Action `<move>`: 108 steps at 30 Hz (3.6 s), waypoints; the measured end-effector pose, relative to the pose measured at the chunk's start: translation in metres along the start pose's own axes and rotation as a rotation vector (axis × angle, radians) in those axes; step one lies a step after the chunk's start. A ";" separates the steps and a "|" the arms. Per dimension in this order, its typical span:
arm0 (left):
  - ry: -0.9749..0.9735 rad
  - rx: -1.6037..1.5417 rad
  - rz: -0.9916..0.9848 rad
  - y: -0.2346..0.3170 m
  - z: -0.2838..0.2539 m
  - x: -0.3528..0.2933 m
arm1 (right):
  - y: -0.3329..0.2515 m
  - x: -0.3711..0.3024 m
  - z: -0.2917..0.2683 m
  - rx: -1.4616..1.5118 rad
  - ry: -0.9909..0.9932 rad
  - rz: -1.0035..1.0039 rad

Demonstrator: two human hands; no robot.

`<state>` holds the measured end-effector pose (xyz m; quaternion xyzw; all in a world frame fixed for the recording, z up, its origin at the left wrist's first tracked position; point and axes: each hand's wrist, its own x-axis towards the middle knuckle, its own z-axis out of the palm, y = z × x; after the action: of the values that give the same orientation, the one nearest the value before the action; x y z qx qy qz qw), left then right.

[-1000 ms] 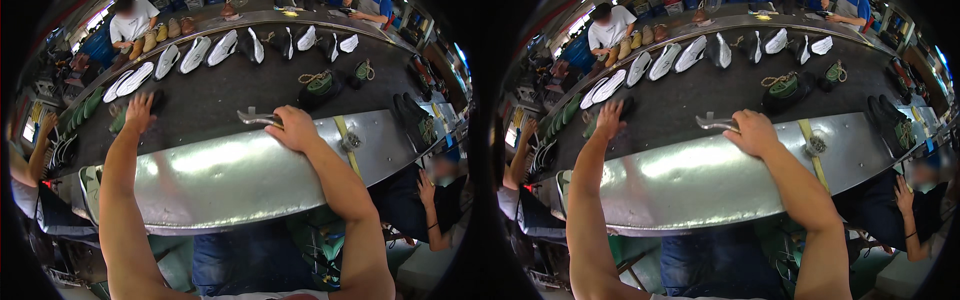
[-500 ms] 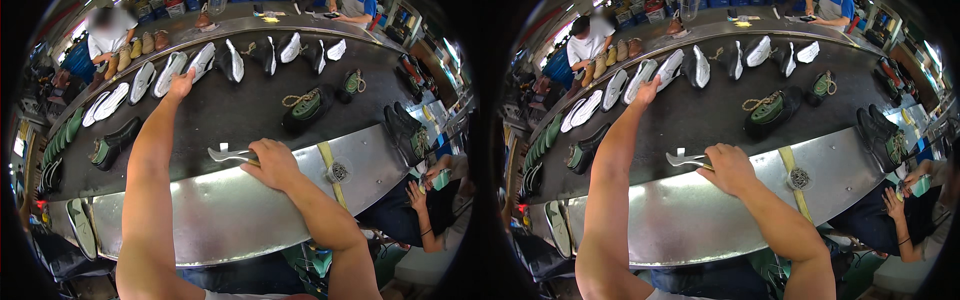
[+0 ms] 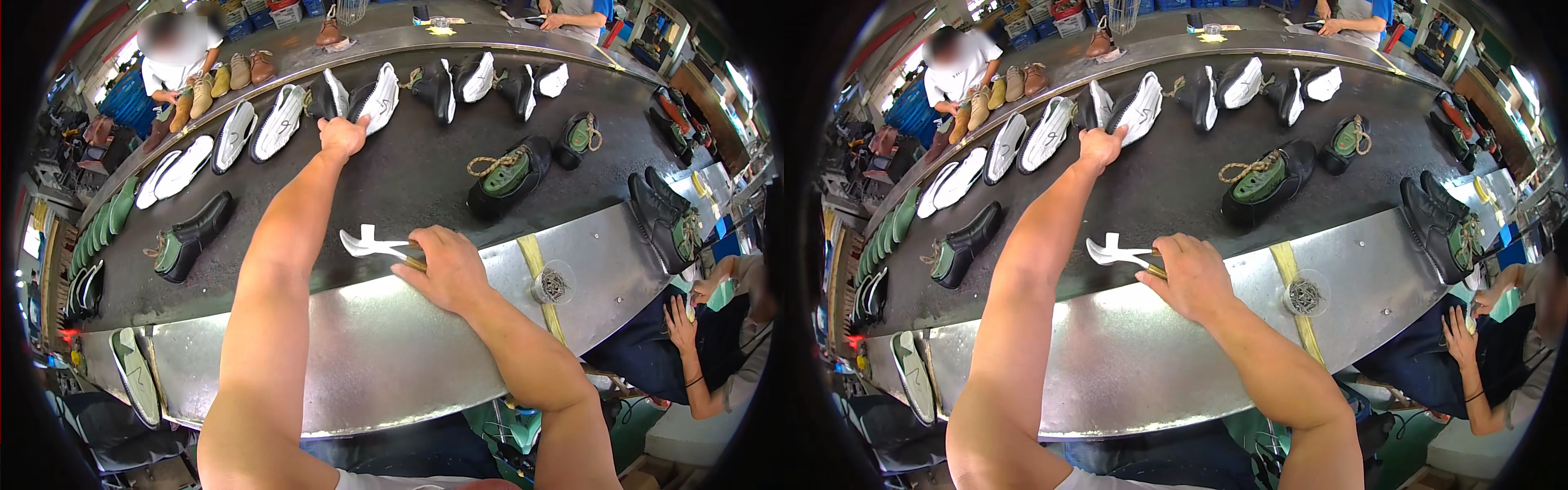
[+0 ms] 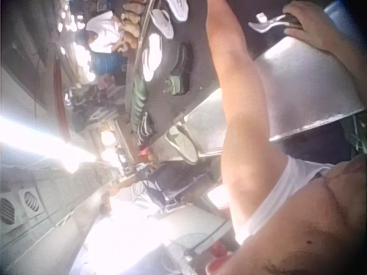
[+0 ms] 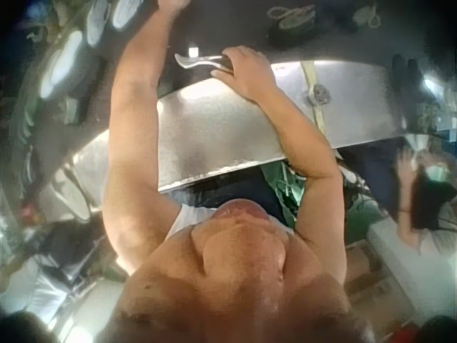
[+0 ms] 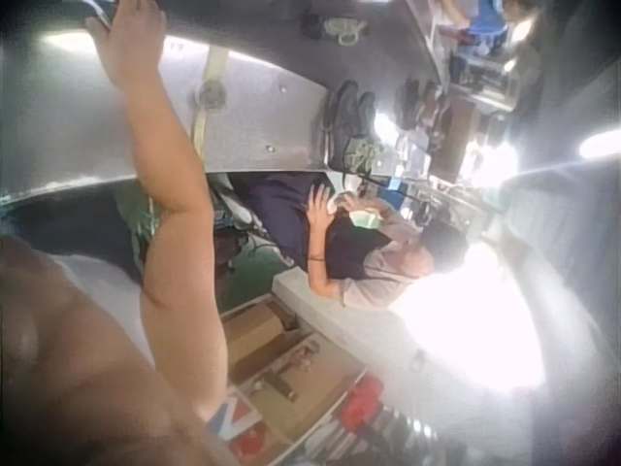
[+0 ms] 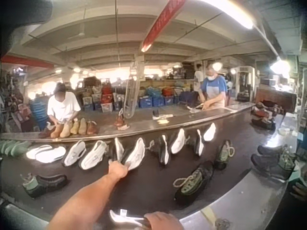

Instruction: Trim and finish the underside of shoe uppers on a last using pliers and a tool.

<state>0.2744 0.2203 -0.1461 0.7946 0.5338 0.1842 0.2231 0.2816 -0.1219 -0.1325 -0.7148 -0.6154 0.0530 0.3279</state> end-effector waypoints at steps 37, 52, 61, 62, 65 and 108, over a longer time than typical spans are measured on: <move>-0.378 -0.163 0.439 -0.119 -0.269 -0.444 | -0.160 -0.294 0.003 0.730 -0.013 0.172; -0.511 -1.021 0.191 -0.179 -0.130 -0.678 | -0.187 -0.346 0.023 0.402 -0.173 -0.192; -0.481 -0.822 0.384 -0.169 -0.125 -0.684 | -0.215 -0.290 -0.021 0.180 -0.458 -0.364; -0.407 -0.866 0.370 -0.167 -0.120 -0.681 | -0.210 -0.283 -0.020 0.289 -0.496 -0.170; -0.504 -0.964 0.210 -0.173 -0.119 -0.678 | -0.186 -0.292 -0.009 0.365 -0.543 0.056; -0.576 -0.782 0.155 -0.178 -0.100 -0.650 | -0.161 -0.416 0.038 0.643 -0.332 0.476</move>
<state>-0.1505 -0.3103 -0.1962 0.7072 0.2806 0.1598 0.6289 0.0289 -0.4828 -0.2125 -0.6802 -0.4300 0.4305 0.4089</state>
